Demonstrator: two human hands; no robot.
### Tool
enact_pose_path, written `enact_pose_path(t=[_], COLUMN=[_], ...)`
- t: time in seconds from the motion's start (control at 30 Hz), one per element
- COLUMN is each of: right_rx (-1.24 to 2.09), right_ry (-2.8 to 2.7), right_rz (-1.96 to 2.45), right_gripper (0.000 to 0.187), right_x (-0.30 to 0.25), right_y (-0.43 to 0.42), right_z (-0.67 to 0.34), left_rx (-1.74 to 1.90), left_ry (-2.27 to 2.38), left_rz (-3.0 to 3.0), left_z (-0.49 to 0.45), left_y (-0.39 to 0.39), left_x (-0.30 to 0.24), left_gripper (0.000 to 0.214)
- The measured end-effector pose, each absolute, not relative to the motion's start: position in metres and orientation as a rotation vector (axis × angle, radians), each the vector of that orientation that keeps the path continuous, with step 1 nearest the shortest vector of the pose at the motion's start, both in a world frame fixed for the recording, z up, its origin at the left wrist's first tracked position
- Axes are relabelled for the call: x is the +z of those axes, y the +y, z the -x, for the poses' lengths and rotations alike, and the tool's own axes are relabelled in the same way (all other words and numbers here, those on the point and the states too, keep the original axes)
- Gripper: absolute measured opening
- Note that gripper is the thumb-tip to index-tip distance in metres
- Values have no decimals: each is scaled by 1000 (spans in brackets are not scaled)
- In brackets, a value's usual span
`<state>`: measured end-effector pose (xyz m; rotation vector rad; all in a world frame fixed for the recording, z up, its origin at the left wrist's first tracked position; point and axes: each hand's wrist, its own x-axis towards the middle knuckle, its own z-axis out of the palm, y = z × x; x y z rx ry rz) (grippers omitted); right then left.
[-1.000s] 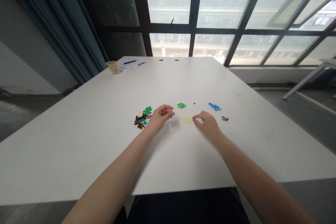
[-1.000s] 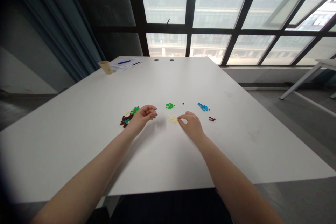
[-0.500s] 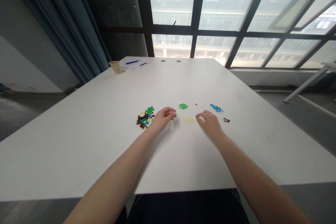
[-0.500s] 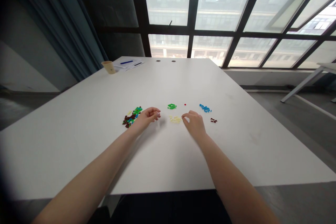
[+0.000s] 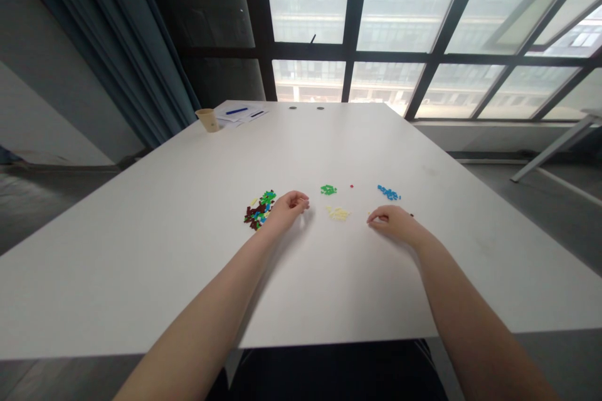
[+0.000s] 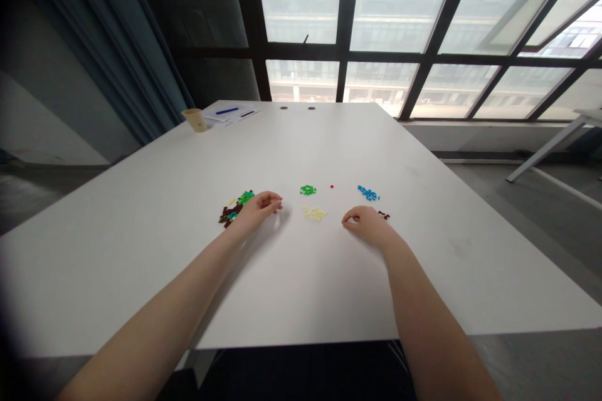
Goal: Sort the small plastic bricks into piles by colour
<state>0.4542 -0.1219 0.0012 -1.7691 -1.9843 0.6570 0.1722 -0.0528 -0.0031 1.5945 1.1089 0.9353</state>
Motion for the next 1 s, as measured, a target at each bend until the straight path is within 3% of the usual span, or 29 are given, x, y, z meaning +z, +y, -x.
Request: enact_pose_path(t=[0.3,0.57,0.77,0.87,1.0], right_rx=[508,648,525,434,578], right_ry=[-2251,-2095,-1843,-1778,-1967], right_rz=[1427,1465,1579,1708,1856], right_gripper=[16,17,23,20,24], right_x=[-5,2,21,20,10], right_y=[-131,-129,-128,-125,-124], right_z=[-379,-399,-437,-451,-456], left_rx=[929,992,1128,892,521], left_ry=[1112,1177,1503,1837,1904], left_rz=[-1625,-1571,-1630,-1904,-2091], left_z=[-171,-166,-124,-104,-100], left_y=[-51,-49,-31,-23,-21], left_x=[-4,10,18,11,1], left_gripper=[23,24,25,14,13])
